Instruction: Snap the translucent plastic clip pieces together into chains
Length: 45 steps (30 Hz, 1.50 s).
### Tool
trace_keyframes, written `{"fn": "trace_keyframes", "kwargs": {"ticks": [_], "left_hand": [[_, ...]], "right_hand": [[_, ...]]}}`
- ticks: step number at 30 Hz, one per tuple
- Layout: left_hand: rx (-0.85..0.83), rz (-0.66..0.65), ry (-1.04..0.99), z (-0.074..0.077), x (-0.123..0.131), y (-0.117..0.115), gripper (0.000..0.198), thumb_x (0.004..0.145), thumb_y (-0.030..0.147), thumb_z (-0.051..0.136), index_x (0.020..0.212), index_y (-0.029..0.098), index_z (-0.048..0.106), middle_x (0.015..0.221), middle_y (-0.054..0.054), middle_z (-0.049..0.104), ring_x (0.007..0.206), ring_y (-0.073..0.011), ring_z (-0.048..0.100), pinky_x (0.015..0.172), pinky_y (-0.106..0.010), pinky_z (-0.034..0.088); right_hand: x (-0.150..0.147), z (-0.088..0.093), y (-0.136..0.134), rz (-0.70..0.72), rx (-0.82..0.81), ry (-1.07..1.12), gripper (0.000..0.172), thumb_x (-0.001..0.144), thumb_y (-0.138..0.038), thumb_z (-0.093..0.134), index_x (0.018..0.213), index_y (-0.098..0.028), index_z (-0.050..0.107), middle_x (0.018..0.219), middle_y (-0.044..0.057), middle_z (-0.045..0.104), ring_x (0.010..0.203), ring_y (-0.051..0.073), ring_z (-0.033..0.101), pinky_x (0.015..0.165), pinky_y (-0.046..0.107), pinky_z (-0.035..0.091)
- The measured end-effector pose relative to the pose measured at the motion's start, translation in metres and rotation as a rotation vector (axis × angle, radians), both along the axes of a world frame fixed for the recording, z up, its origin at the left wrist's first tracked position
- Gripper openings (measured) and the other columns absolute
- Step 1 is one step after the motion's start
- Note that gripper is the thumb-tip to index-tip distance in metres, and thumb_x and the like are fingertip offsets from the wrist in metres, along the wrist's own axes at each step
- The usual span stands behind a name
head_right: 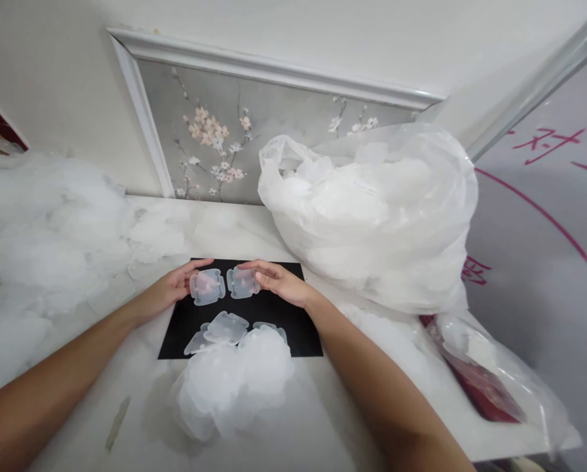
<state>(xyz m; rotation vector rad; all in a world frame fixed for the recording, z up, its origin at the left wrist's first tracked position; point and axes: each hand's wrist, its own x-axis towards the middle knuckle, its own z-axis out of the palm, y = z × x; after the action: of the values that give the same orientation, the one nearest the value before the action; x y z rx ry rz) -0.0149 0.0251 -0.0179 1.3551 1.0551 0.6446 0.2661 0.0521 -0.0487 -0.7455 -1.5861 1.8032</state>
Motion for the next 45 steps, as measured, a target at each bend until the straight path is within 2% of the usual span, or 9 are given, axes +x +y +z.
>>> {"fn": "trace_keyframes", "kwargs": {"ticks": [2,8,14,19,22,25,28,37,45], "left_hand": [[0.03,-0.044,0.0,0.002,-0.001,-0.002,0.077,0.071,0.011,0.057,0.144,0.024,0.039,0.118,-0.006,0.068,0.112,-0.0244,0.062,0.099,-0.038,0.045],[0.148,-0.141,0.013,-0.004,-0.007,-0.004,0.084,0.07,0.003,0.053,0.147,0.028,0.035,0.121,-0.007,0.065,0.113,-0.0228,0.061,0.098,-0.038,0.045],[0.16,-0.122,0.07,-0.003,-0.003,-0.004,0.07,0.079,0.013,0.058,0.145,0.027,0.038,0.12,-0.007,0.064,0.109,-0.0214,0.061,0.097,-0.038,0.046],[0.375,0.052,0.248,-0.003,0.005,-0.003,0.02,0.082,0.038,0.061,0.087,0.02,0.068,0.118,-0.009,0.062,0.111,-0.0277,0.058,0.099,-0.043,0.044],[0.432,0.281,0.219,-0.004,0.009,-0.004,0.031,0.083,0.051,0.06,0.078,0.021,0.064,0.123,-0.008,0.06,0.118,-0.0279,0.053,0.105,-0.043,0.04],[0.155,0.35,-0.035,-0.004,0.011,-0.006,0.039,0.081,0.058,0.062,0.084,0.019,0.06,0.097,-0.006,0.068,0.096,-0.0235,0.064,0.091,-0.04,0.051],[-0.066,0.336,-0.192,-0.003,0.012,-0.008,0.034,0.079,0.05,0.069,0.088,0.018,0.061,0.086,-0.004,0.07,0.085,-0.0199,0.067,0.079,-0.034,0.055],[-0.225,0.379,-0.29,0.001,0.012,-0.005,0.042,0.098,0.044,0.042,0.111,0.011,0.065,0.09,-0.013,0.076,0.078,-0.0199,0.071,0.068,-0.031,0.058],[-0.22,0.336,-0.28,0.001,0.012,-0.005,0.049,0.095,0.052,0.044,0.114,0.012,0.065,0.091,-0.013,0.076,0.08,-0.0215,0.071,0.072,-0.033,0.057]], "right_hand": [[0.002,0.0,0.002,0.015,0.056,-0.049,0.035,0.086,-0.033,0.064,0.12,-0.023,0.062,0.127,0.007,0.064,0.102,0.018,0.063,0.092,0.035,0.047],[0.001,-0.004,0.004,0.108,0.169,-0.064,0.064,0.066,0.0,0.049,0.126,-0.025,0.055,0.131,0.006,0.06,0.117,0.018,0.06,0.104,0.04,0.041],[-0.007,-0.011,0.004,-0.035,0.249,-0.14,0.038,0.078,-0.014,0.057,0.116,-0.02,0.06,0.122,0.009,0.065,0.105,0.02,0.066,0.099,0.043,0.047],[-0.017,-0.005,0.0,-0.35,0.455,-0.255,0.013,0.08,-0.036,0.07,0.08,-0.023,0.071,0.13,0.009,0.061,0.127,0.029,0.05,0.111,0.049,0.033],[-0.022,-0.002,-0.003,-0.418,0.184,-0.082,0.026,0.081,-0.048,0.068,0.081,-0.021,0.07,0.106,0.008,0.07,0.112,0.028,0.061,0.104,0.048,0.042],[-0.026,-0.004,-0.003,-0.313,-0.204,0.136,0.034,0.076,-0.049,0.074,0.09,-0.018,0.069,0.084,0.005,0.071,0.081,0.021,0.069,0.085,0.04,0.054],[-0.026,-0.006,-0.003,-0.273,-0.38,0.208,0.035,0.074,-0.044,0.079,0.093,-0.016,0.069,0.076,0.004,0.071,0.069,0.017,0.068,0.075,0.034,0.057],[-0.023,-0.006,-0.001,-0.219,-0.415,0.202,0.04,0.089,-0.053,0.059,0.099,-0.015,0.067,0.076,0.008,0.072,0.07,0.018,0.069,0.079,0.037,0.057],[-0.023,-0.005,-0.002,-0.216,-0.429,0.214,0.037,0.088,-0.05,0.062,0.096,-0.015,0.067,0.074,0.006,0.071,0.068,0.017,0.068,0.074,0.034,0.057]]}}
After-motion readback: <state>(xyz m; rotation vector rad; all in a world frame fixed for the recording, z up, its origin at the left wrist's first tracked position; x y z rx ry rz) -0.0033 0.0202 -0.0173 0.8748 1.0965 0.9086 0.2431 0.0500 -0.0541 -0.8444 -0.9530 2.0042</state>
